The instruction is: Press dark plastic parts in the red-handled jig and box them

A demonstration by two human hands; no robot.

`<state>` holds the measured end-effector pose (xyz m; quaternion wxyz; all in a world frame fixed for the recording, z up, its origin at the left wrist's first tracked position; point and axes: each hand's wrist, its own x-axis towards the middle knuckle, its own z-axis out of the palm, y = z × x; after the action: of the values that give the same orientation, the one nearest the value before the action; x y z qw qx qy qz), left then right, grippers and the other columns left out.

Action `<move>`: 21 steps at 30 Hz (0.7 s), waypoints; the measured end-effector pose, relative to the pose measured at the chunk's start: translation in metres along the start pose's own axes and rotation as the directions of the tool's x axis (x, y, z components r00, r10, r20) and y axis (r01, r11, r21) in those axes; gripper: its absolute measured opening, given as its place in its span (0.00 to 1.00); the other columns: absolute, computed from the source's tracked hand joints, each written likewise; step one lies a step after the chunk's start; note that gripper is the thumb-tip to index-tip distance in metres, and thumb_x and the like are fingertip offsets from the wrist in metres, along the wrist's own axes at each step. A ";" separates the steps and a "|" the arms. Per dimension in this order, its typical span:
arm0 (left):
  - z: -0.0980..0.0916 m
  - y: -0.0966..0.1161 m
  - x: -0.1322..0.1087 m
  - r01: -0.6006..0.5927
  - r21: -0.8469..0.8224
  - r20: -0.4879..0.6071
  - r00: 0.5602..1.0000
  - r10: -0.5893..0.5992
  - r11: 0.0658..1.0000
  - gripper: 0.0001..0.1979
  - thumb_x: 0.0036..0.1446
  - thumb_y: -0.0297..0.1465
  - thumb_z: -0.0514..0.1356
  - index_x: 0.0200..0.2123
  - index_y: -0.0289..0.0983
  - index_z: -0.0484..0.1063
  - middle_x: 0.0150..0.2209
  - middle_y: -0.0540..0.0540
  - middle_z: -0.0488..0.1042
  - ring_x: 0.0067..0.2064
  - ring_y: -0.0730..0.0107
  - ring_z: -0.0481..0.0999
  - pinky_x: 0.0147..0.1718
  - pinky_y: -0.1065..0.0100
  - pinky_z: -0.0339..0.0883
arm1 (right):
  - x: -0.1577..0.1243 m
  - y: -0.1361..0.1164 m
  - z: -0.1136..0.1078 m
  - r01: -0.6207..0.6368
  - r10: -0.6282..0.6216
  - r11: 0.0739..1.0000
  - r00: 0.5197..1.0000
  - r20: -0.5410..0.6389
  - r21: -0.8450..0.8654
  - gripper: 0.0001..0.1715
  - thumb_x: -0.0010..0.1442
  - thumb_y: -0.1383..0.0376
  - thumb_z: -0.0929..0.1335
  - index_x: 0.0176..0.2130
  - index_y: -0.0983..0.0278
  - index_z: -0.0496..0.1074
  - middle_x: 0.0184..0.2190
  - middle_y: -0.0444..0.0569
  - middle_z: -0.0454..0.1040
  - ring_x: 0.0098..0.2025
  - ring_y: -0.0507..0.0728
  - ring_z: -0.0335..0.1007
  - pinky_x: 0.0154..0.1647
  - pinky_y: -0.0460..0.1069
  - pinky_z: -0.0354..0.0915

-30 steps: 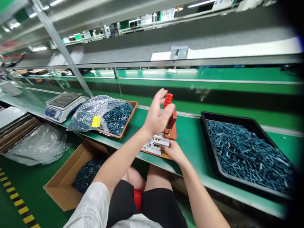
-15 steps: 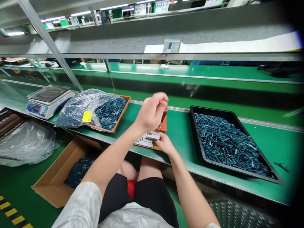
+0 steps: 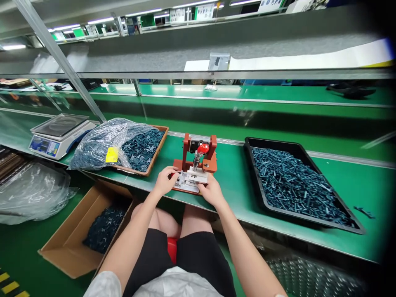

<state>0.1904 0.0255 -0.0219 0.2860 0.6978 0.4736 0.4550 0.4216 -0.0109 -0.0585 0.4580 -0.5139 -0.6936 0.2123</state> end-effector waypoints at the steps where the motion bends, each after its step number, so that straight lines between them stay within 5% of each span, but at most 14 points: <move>1: 0.001 -0.008 -0.002 0.055 -0.077 0.040 0.998 -0.052 0.996 0.12 0.60 0.38 0.62 0.27 0.38 0.75 0.44 0.40 0.81 0.46 0.60 0.79 0.52 0.59 0.69 | 0.000 0.000 0.000 0.006 -0.006 1.000 1.000 -0.012 0.008 0.17 0.58 0.66 0.65 0.44 0.59 0.80 0.48 0.53 0.78 0.52 0.63 0.73 0.56 0.58 0.70; 4: 0.003 -0.015 0.000 0.196 -0.383 -0.024 0.975 -0.222 0.903 0.15 0.56 0.40 0.64 0.22 0.38 0.71 0.35 0.43 0.79 0.42 0.62 0.78 0.49 0.61 0.69 | 0.000 -0.002 -0.003 0.048 -0.044 0.998 0.997 -0.066 0.049 0.14 0.61 0.65 0.65 0.43 0.59 0.79 0.50 0.53 0.77 0.54 0.64 0.72 0.59 0.60 0.68; 7: -0.002 -0.013 0.004 0.196 -0.771 -0.085 0.911 -0.402 0.606 0.22 0.56 0.43 0.63 0.18 0.40 0.58 0.24 0.50 0.67 0.35 0.65 0.74 0.47 0.60 0.70 | 0.000 -0.004 -0.004 0.056 -0.050 0.995 0.995 -0.085 0.077 0.11 0.64 0.62 0.65 0.41 0.59 0.78 0.49 0.53 0.77 0.54 0.64 0.71 0.58 0.60 0.68; 9: -0.006 -0.014 0.004 0.152 -0.891 -0.061 0.894 -0.444 0.428 0.25 0.55 0.42 0.64 0.18 0.40 0.53 0.22 0.52 0.61 0.33 0.67 0.72 0.48 0.60 0.70 | -0.001 -0.003 -0.001 0.026 -0.019 0.996 0.997 -0.077 0.081 0.11 0.64 0.61 0.66 0.41 0.59 0.78 0.48 0.53 0.77 0.53 0.64 0.72 0.57 0.60 0.69; 11: -0.007 -0.017 0.005 0.143 -0.916 -0.047 0.890 -0.454 0.374 0.24 0.55 0.40 0.64 0.18 0.40 0.52 0.22 0.52 0.60 0.32 0.68 0.71 0.49 0.60 0.70 | 0.000 -0.001 0.005 -0.032 0.037 0.997 0.997 -0.072 0.068 0.13 0.63 0.60 0.67 0.44 0.59 0.79 0.48 0.54 0.76 0.52 0.64 0.73 0.56 0.60 0.70; 14: -0.003 -0.021 0.004 0.138 -0.885 -0.101 0.875 -0.474 0.444 0.21 0.57 0.43 0.62 0.20 0.40 0.58 0.24 0.50 0.65 0.34 0.66 0.73 0.51 0.57 0.70 | 0.003 0.001 0.015 -0.134 0.136 0.991 0.986 -0.092 0.027 0.17 0.59 0.59 0.68 0.47 0.60 0.79 0.48 0.55 0.76 0.50 0.66 0.74 0.54 0.61 0.71; 16: 0.003 -0.021 -0.004 0.121 -0.803 -0.214 0.855 -0.472 0.583 0.16 0.59 0.44 0.61 0.28 0.39 0.67 0.33 0.45 0.74 0.42 0.62 0.77 0.54 0.56 0.69 | 0.007 -0.001 0.017 -0.170 0.169 0.985 0.976 -0.137 0.004 0.17 0.58 0.61 0.67 0.46 0.61 0.78 0.46 0.56 0.76 0.49 0.66 0.74 0.53 0.61 0.71; 19: 0.013 -0.014 -0.039 0.108 -0.522 -0.462 0.798 -0.387 0.846 0.19 0.61 0.44 0.62 0.50 0.39 0.71 0.57 0.38 0.73 0.60 0.57 0.72 0.63 0.55 0.62 | 0.006 -0.012 0.012 -0.146 0.135 0.989 0.966 -0.219 -0.035 0.15 0.59 0.64 0.64 0.42 0.62 0.78 0.42 0.55 0.75 0.48 0.65 0.73 0.53 0.60 0.71; 21: 0.022 -0.002 -0.077 0.147 -0.368 -0.500 0.801 -0.328 0.918 0.24 0.64 0.45 0.61 0.58 0.40 0.67 0.63 0.36 0.68 0.64 0.57 0.68 0.67 0.53 0.59 | -0.006 -0.027 0.008 -0.126 0.103 0.989 0.962 -0.253 -0.074 0.13 0.62 0.64 0.63 0.39 0.61 0.76 0.40 0.54 0.73 0.48 0.64 0.72 0.51 0.59 0.71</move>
<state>0.1988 -0.0436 -0.0610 0.2987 0.4168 0.5426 0.6653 0.4008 -0.0250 -0.0438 0.5048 -0.5957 -0.6086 0.1412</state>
